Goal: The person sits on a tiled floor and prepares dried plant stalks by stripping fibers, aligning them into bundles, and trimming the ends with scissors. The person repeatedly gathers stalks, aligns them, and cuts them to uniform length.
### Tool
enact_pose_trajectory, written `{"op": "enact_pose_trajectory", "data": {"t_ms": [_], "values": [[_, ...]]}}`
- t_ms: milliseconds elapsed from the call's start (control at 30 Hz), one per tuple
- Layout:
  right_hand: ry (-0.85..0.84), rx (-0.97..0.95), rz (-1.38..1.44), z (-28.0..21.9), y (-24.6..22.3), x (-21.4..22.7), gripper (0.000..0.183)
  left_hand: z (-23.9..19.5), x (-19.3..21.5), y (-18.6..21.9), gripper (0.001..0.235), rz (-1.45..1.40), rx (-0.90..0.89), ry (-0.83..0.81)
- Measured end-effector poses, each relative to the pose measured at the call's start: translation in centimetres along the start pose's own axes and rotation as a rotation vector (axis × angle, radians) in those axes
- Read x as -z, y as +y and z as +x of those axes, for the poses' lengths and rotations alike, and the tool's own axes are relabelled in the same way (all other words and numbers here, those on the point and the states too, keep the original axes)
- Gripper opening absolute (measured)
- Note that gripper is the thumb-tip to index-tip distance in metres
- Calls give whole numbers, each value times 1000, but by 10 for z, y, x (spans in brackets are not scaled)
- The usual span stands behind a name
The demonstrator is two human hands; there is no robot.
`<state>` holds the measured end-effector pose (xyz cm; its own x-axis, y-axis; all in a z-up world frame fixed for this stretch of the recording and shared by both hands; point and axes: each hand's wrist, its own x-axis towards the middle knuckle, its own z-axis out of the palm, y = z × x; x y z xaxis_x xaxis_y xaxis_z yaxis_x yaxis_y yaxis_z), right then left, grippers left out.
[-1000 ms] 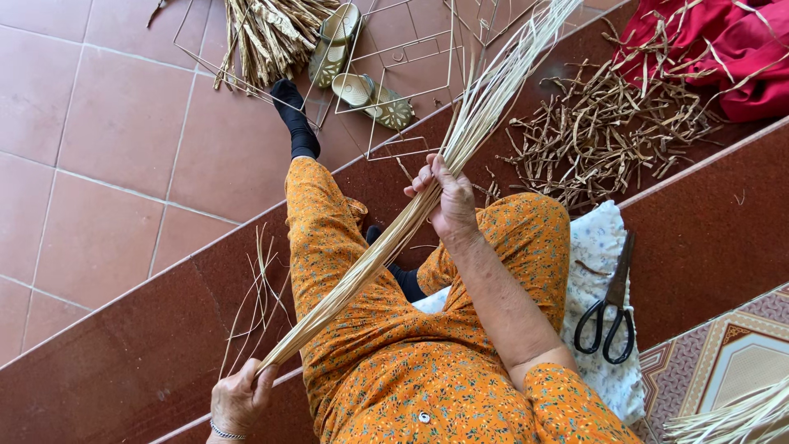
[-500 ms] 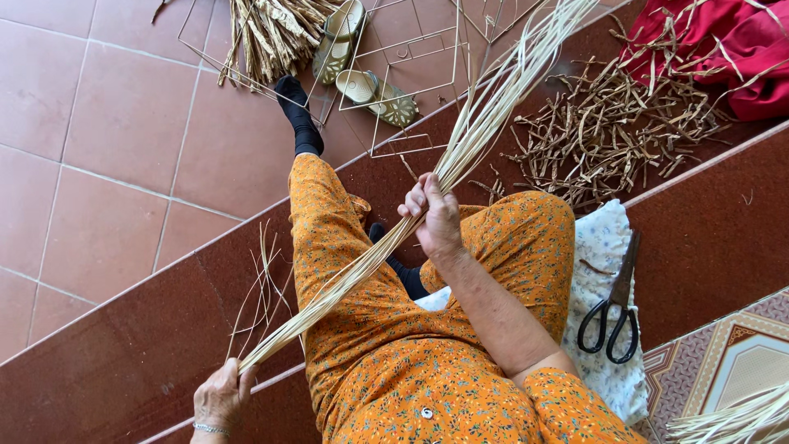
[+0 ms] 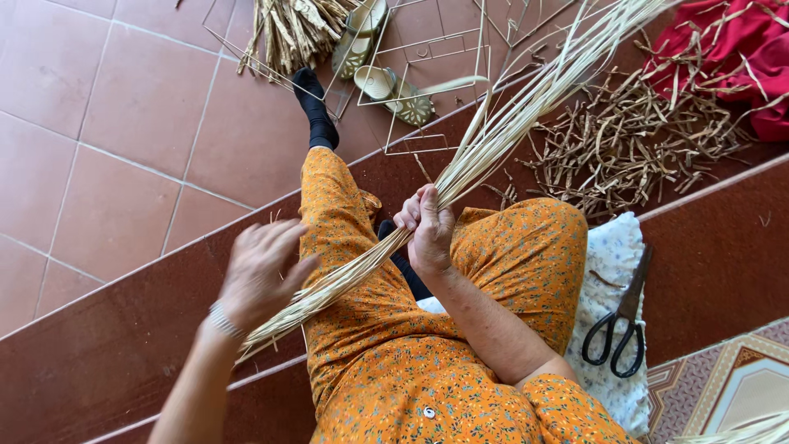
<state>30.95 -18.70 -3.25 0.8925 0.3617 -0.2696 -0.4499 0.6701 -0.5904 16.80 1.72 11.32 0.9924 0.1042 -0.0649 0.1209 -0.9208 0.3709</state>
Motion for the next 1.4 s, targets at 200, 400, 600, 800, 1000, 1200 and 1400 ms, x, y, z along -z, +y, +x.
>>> {"op": "enact_pose_trajectory", "data": {"t_ms": [200, 400, 600, 800, 1000, 1200, 1400], "values": [[-175, 94, -229, -16, -15, -6, 29, 121, -65, 79, 49, -408, -193, 8], [-283, 25, -95, -21, -27, 0, 27, 161, -100, 68, 44, -926, -322, -446], [-452, -13, -95, -21, -37, 5, 31, 165, -110, 43, 49, -1322, -29, -841], [-536, -133, -99, -13, -50, 14, 31, 161, -115, 49, 49, -1415, 23, -783], [-510, -313, -101, -8, -50, 33, 33, 153, -99, 60, 47, -1250, 114, -784], [-771, -348, 70, 6, -46, 50, 26, 163, -91, 66, 48, -1314, 110, -954], [-841, -402, 53, 13, -53, 52, 27, 160, -99, 77, 42, -1606, 184, -1017]]}}
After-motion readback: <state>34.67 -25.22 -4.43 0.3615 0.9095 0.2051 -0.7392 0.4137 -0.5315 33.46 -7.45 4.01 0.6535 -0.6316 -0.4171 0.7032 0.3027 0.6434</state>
